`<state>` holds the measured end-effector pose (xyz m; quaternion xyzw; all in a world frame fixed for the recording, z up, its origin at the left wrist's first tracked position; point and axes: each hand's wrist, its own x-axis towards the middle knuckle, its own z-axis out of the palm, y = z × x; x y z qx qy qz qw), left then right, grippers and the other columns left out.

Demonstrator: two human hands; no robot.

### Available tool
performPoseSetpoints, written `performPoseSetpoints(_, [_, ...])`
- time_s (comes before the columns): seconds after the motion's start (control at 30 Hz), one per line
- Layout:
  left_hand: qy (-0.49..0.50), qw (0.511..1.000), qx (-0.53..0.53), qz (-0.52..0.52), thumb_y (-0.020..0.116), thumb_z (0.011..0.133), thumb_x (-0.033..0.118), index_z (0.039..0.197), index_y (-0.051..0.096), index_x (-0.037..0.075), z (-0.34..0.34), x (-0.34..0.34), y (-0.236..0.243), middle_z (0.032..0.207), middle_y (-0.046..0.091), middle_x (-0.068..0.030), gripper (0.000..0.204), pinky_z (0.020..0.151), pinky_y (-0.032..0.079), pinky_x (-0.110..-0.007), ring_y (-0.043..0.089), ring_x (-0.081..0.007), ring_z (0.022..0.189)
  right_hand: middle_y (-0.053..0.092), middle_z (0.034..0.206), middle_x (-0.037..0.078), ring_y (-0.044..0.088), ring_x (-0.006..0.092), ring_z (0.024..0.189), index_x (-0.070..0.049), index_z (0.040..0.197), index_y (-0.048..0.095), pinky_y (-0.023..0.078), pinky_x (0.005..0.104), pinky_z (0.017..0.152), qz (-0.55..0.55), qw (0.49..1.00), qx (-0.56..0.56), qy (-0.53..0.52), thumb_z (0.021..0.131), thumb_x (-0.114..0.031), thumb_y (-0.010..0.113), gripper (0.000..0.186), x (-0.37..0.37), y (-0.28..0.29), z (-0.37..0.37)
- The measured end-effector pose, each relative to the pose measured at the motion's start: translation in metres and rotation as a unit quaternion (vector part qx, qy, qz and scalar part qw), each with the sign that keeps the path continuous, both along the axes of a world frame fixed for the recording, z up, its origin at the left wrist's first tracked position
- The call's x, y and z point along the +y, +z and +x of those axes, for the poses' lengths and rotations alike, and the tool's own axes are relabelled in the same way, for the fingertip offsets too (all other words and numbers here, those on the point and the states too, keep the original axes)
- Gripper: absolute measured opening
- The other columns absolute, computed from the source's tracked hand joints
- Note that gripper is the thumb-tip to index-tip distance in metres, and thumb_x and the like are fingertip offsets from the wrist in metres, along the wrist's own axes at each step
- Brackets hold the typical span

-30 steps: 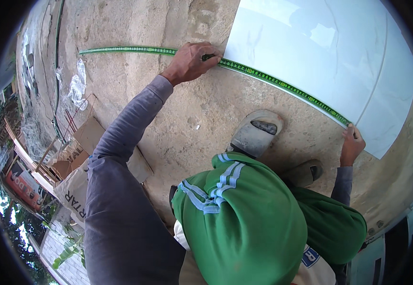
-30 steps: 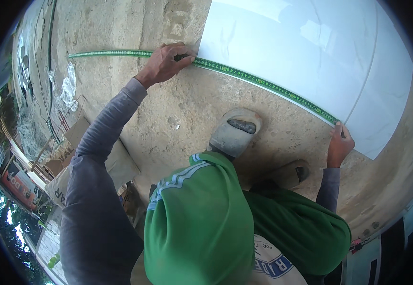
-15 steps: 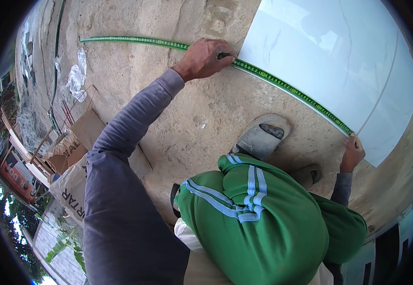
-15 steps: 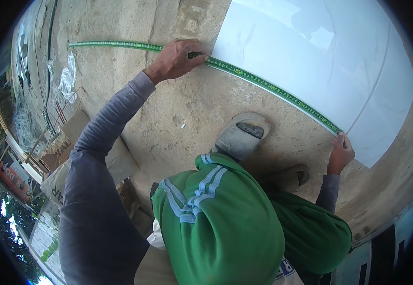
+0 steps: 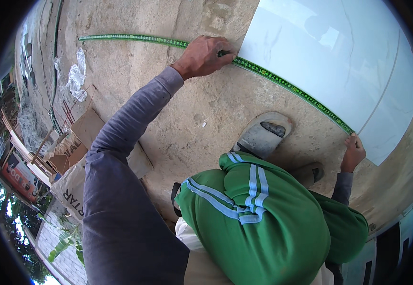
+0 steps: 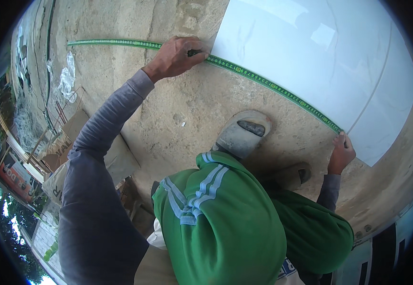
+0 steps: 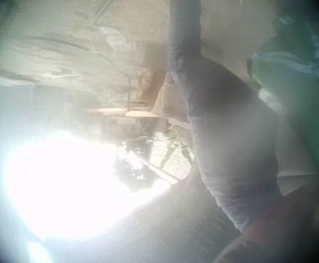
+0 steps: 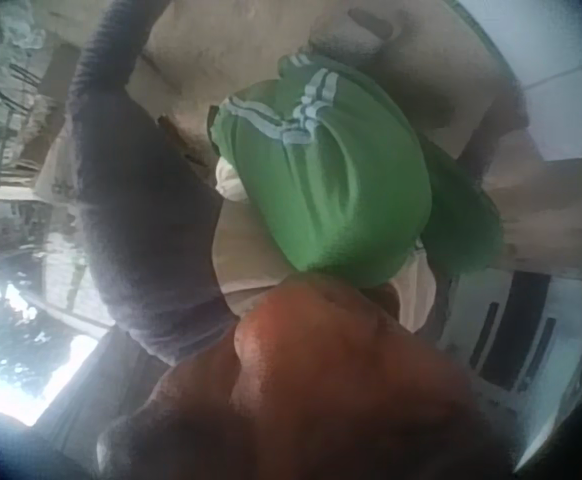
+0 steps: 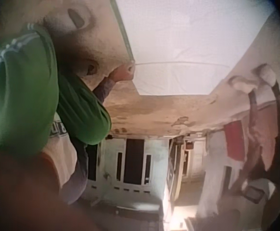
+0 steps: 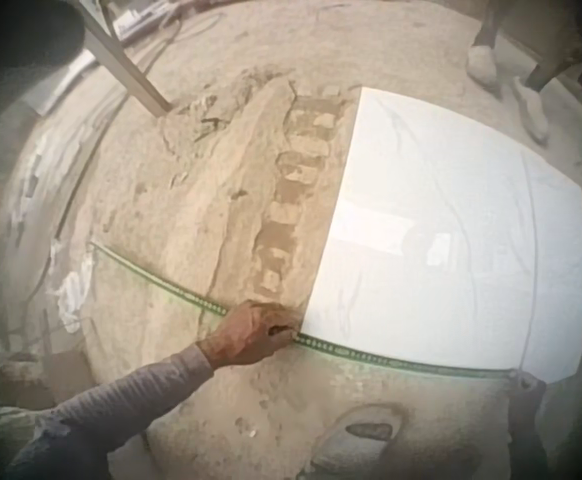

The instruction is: The person holds a green tape measure to check the dimensions of a white tile on the floor, marks the tile with a pencil, and picks up other pieces of tile.

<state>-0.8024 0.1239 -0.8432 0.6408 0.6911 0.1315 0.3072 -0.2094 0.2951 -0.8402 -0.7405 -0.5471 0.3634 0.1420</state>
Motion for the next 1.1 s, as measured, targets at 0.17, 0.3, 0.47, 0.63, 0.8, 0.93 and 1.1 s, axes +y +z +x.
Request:
performPoseSetpoints(0.17, [-0.003, 1.000, -0.004, 0.002, 0.072, 0.098, 0.033, 0.109, 0.078, 0.008, 0.000, 0.000, -0.005, 0.114, 0.078, -0.0115, 0.027, 0.089, 0.060, -0.043, 0.075, -0.0318, 0.099, 0.075, 0.095, 0.012, 0.070, 0.0144, 0.083, 0.012, 0.119, 0.074, 0.061, 0.0285, 0.075, 0.001, 1.000, -0.005, 0.003, 0.102, -0.021, 0.073, 0.037, 0.001, -0.002, 0.002])
performPoseSetpoints(0.3, [-0.003, 1.000, -0.003, 0.004, 0.071, 0.098, 0.031, 0.108, 0.077, 0.008, 0.002, 0.002, -0.004, 0.109, 0.078, -0.0107, 0.026, 0.085, 0.061, -0.042, 0.076, -0.0301, 0.095, 0.075, 0.095, 0.012, 0.071, 0.0149, 0.082, 0.013, 0.119, 0.074, 0.061, 0.0294, 0.076, 0.006, 1.000, -0.006, 0.001, 0.102, -0.021, 0.073, 0.038, -0.001, 0.001, -0.002])
performPoseSetpoints(0.47, [0.004, 1.000, 0.001, 0.004, 0.071, 0.099, 0.030, 0.106, 0.077, 0.007, 0.001, 0.000, -0.006, 0.104, 0.078, -0.0108, 0.025, 0.082, 0.060, -0.041, 0.075, -0.0289, 0.092, 0.075, 0.093, 0.012, 0.071, 0.0152, 0.082, 0.012, 0.118, 0.075, 0.061, 0.0302, 0.077, 0.009, 1.000, -0.018, 0.007, 0.102, -0.022, 0.072, 0.037, -0.001, 0.004, -0.007])
performPoseSetpoints(0.63, [0.012, 0.999, -0.021, -0.028, 0.071, 0.098, 0.026, 0.108, 0.077, 0.005, 0.000, 0.003, -0.003, 0.102, 0.076, -0.0107, 0.025, 0.081, 0.060, -0.041, 0.075, -0.0291, 0.090, 0.075, 0.088, 0.011, 0.070, 0.0143, 0.079, 0.010, 0.115, 0.077, 0.060, 0.0291, 0.075, 0.008, 1.000, -0.005, -0.004, 0.102, -0.021, 0.071, 0.034, -0.003, 0.000, -0.006])
performPoseSetpoints(0.8, [0.001, 0.998, -0.063, -0.004, 0.071, 0.097, 0.022, 0.107, 0.076, 0.002, 0.009, 0.020, 0.004, 0.098, 0.074, -0.0122, 0.022, 0.077, 0.056, -0.040, 0.072, -0.0283, 0.083, 0.073, 0.079, 0.006, 0.066, 0.0119, 0.069, 0.009, 0.110, 0.079, 0.056, 0.0282, 0.066, 0.026, 0.999, -0.015, -0.020, 0.101, -0.022, 0.071, 0.032, -0.003, 0.007, -0.007])
performPoseSetpoints(0.93, [0.061, 0.993, -0.079, -0.065, 0.073, 0.094, 0.017, 0.102, 0.076, 0.003, 0.015, 0.017, 0.011, 0.096, 0.074, -0.0122, 0.016, 0.077, 0.056, -0.038, 0.073, -0.0275, 0.084, 0.074, 0.080, 0.008, 0.068, 0.0104, 0.071, 0.009, 0.109, 0.078, 0.057, 0.0282, 0.066, 0.025, 0.998, -0.059, 0.030, 0.099, -0.020, 0.074, 0.031, 0.002, 0.000, -0.008])
performPoseSetpoints(1.1, [0.059, 0.991, -0.079, -0.088, 0.072, 0.097, 0.013, 0.101, 0.074, 0.001, 0.020, 0.017, 0.011, 0.089, 0.068, -0.0080, 0.014, 0.072, 0.050, -0.033, 0.062, -0.0178, 0.075, 0.074, 0.076, 0.007, 0.062, 0.0084, 0.065, 0.007, 0.102, 0.079, 0.049, 0.0282, 0.060, 0.057, 0.996, -0.053, 0.045, 0.097, -0.017, 0.073, 0.026, 0.003, 0.010, -0.016])
